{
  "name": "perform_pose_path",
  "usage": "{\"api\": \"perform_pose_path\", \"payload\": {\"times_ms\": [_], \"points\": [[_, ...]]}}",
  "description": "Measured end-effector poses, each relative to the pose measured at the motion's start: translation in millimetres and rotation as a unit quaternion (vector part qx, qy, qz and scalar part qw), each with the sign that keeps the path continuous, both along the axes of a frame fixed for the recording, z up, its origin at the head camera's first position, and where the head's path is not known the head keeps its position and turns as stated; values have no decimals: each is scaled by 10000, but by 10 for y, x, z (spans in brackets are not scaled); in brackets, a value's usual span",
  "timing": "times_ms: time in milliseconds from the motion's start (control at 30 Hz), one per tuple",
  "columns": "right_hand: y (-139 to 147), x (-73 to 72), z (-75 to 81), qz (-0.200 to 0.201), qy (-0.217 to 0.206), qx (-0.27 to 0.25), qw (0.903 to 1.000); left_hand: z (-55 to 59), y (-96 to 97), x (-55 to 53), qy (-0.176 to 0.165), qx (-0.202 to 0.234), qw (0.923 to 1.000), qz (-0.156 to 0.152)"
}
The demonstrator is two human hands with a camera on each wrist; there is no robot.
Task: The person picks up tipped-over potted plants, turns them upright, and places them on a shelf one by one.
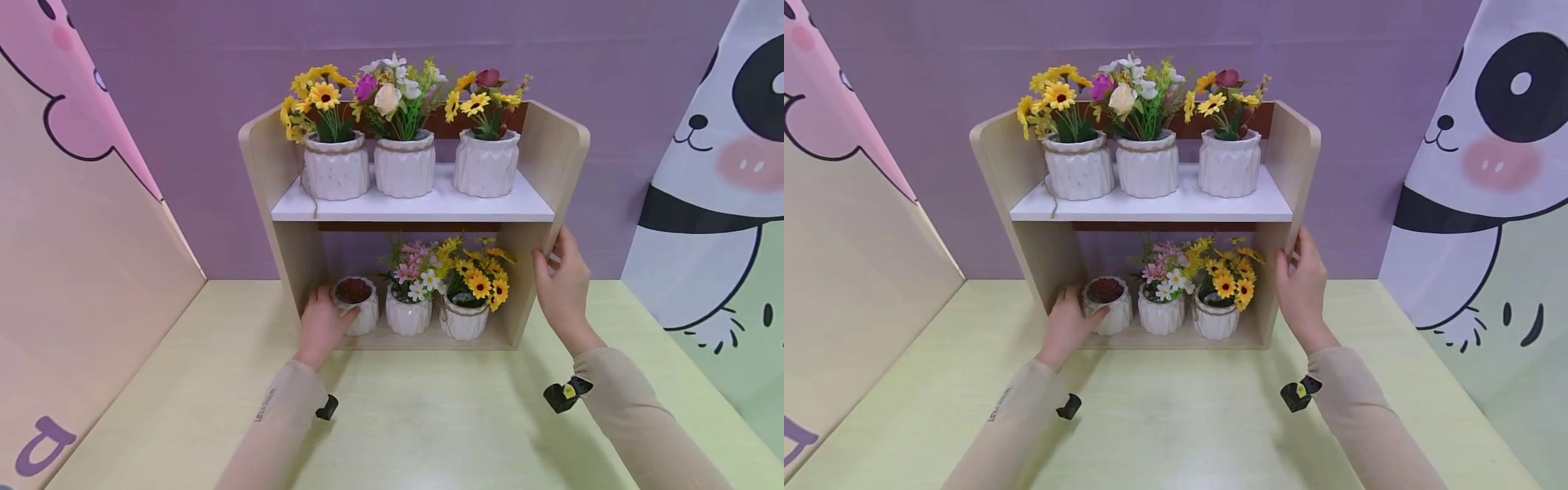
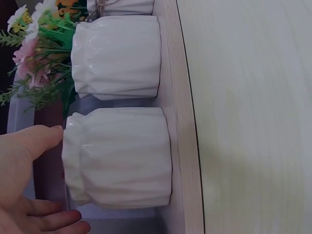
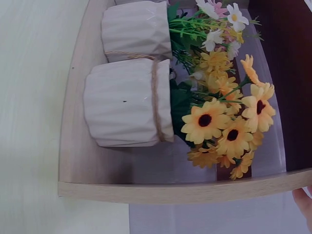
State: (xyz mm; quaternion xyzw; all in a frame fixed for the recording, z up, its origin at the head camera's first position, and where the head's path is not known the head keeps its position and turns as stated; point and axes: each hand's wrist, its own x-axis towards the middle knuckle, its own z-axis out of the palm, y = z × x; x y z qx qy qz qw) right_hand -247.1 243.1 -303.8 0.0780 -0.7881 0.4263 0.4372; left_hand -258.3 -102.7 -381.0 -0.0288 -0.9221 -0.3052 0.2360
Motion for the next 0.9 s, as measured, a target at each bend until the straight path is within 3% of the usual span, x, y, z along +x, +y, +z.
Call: {"api": "perform_pose_path", "payload": {"times_ms": [467,700,900], "points": [[57,204,-122,-17,-264,195,9995,115,-161,268,-247,-143,9991,-313],[41,364,-204,-125,90,381,9992,186,-122,435,-94,-284,9980,-553],[-6,494,-278,-128,607,872,9943,245,-88,560,59,-543,9954,-783]]}}
